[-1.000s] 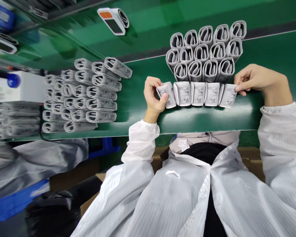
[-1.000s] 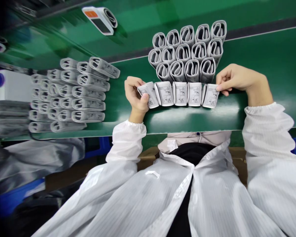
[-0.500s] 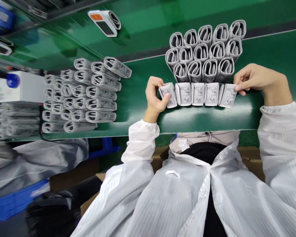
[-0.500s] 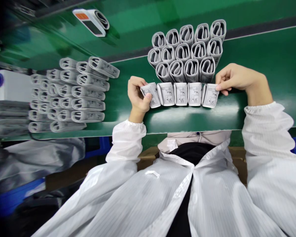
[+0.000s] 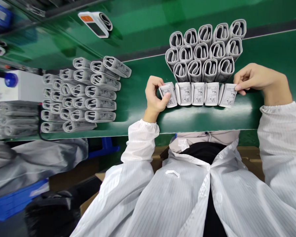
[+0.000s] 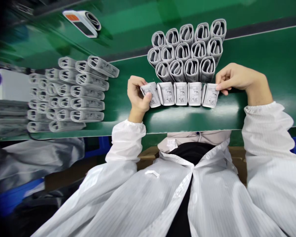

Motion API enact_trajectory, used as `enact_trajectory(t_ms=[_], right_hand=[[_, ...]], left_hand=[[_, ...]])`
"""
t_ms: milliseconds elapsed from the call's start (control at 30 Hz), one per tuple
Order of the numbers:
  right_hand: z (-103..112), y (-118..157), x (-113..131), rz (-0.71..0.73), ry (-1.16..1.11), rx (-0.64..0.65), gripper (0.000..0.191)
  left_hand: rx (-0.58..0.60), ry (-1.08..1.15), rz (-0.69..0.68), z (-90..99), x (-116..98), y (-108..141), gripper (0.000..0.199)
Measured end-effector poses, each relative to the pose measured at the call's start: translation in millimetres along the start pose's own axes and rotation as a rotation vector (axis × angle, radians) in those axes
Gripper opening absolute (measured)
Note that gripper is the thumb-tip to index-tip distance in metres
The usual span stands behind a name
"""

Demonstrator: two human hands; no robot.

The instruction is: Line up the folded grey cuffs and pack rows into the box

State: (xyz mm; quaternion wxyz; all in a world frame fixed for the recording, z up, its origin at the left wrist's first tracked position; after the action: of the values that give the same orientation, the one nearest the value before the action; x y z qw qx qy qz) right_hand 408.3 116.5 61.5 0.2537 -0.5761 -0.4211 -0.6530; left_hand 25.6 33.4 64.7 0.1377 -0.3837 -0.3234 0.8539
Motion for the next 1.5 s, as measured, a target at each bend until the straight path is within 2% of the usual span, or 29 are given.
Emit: enact_trajectory(t_ms=[267,433,933,1500], right_hand=[[0,1,-1,-0.024,-0.001,-0.003,0.054],[1,1,-3,-0.015,-0.007,0.001,0.052],[0,0,-2,0.005,-0.022,0.017,0.05],[-9,-1,6,0.085,-0.059,0.077,0.046]], left_hand=[[0.002,-0.091,0.023,0.3,0,-1,0.076],[-0.006,-0.018,0.001,1.0,-1,-1,0.073],[0.058,-0.058,0.047,-3.3,2,-1,0.075],[0.022,-0.041,0.038,1.5,7,1,0.076]])
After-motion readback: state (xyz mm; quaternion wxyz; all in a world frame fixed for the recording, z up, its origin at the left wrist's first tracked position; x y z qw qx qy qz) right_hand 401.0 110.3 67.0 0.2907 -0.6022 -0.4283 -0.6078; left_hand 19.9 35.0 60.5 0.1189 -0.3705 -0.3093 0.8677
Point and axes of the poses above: each hand's wrist, its own y-axis away from the middle knuckle, its own z-axis out of the back of the hand, x = y × z, the point moved 10 cm from there along -y, towards the middle knuckle, and after that the axes turned 11 degrees about -y, right-handed, at the moved point
